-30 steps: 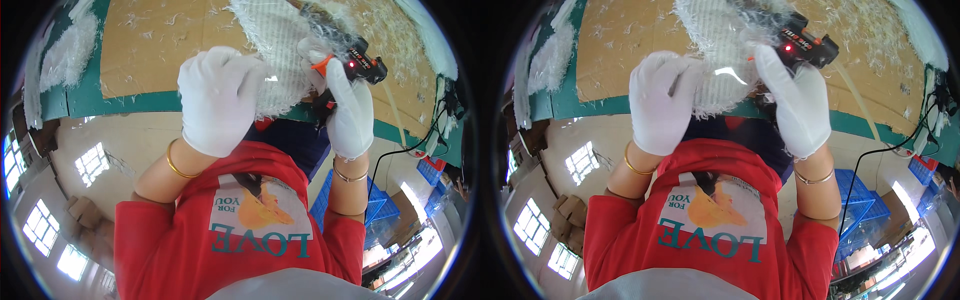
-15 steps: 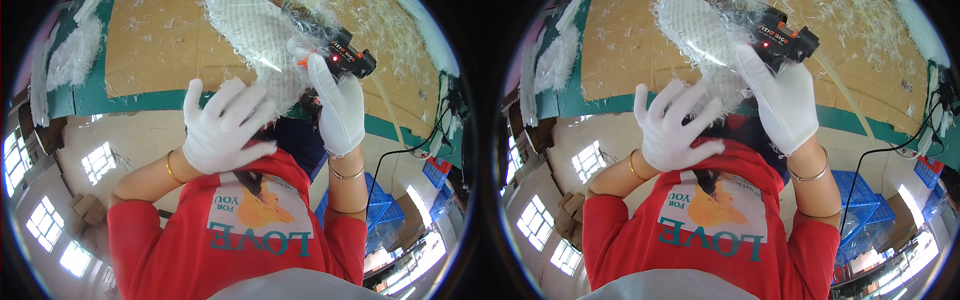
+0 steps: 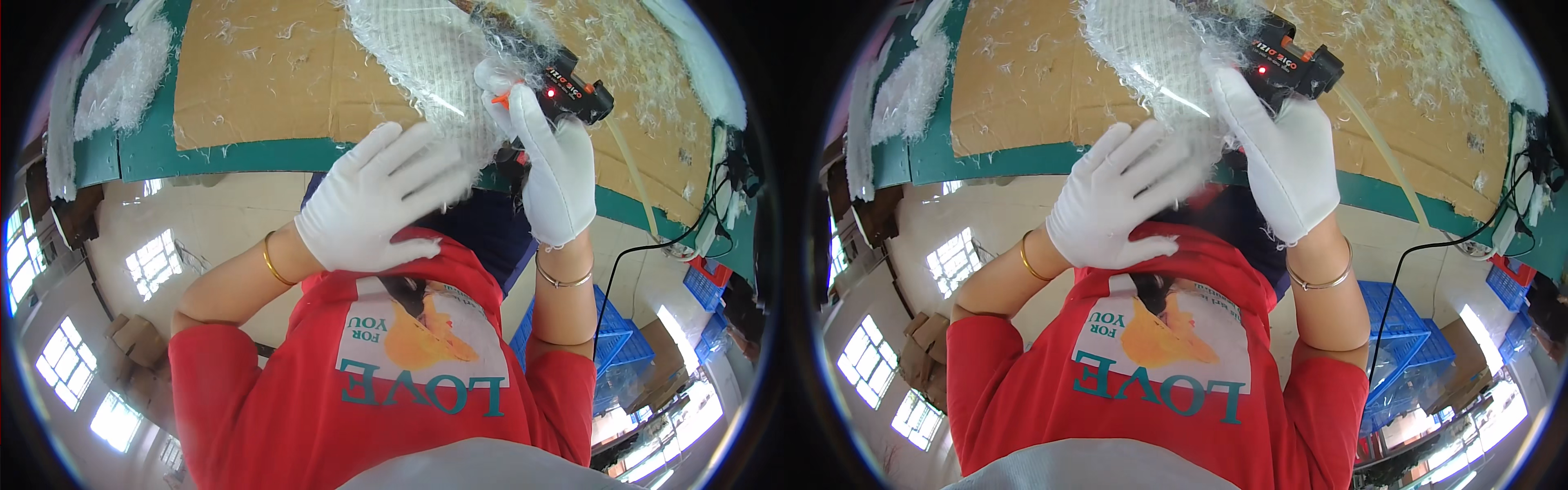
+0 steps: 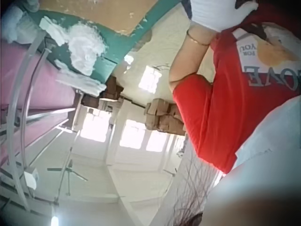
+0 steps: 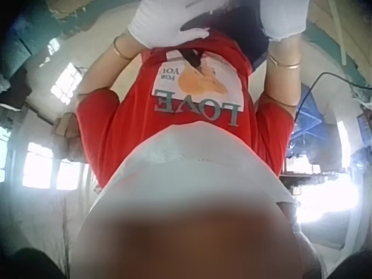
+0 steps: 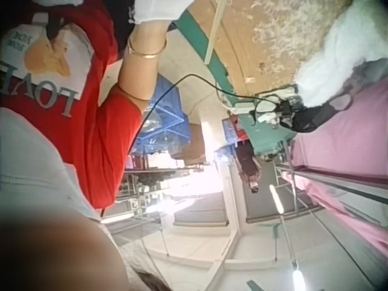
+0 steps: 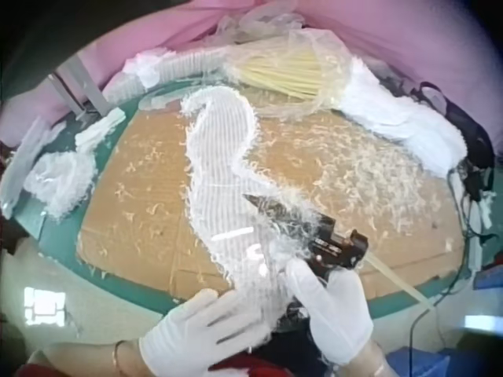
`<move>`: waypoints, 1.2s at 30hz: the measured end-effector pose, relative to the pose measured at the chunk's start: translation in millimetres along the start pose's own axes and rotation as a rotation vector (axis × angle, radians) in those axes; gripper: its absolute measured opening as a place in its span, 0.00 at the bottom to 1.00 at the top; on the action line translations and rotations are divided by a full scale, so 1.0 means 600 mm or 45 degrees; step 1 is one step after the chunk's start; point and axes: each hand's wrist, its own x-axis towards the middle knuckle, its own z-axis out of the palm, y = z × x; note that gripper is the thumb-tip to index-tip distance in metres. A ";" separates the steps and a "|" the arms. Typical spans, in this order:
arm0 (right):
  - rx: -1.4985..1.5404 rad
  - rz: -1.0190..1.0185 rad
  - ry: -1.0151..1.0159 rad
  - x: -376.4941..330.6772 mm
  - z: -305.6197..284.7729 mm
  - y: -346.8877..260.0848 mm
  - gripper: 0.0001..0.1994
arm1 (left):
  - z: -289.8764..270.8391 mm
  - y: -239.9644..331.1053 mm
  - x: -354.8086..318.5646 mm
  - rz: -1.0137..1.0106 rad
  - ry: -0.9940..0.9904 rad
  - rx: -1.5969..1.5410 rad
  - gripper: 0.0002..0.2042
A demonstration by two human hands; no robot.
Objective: Assembling decorative white wings by gluing plastic film and components onto a mesh frame using a hot glue gun.
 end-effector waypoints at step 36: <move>-0.520 0.488 -0.271 -0.020 -0.075 -0.093 0.14 | -0.038 -0.039 -0.023 -0.160 0.351 -0.057 0.27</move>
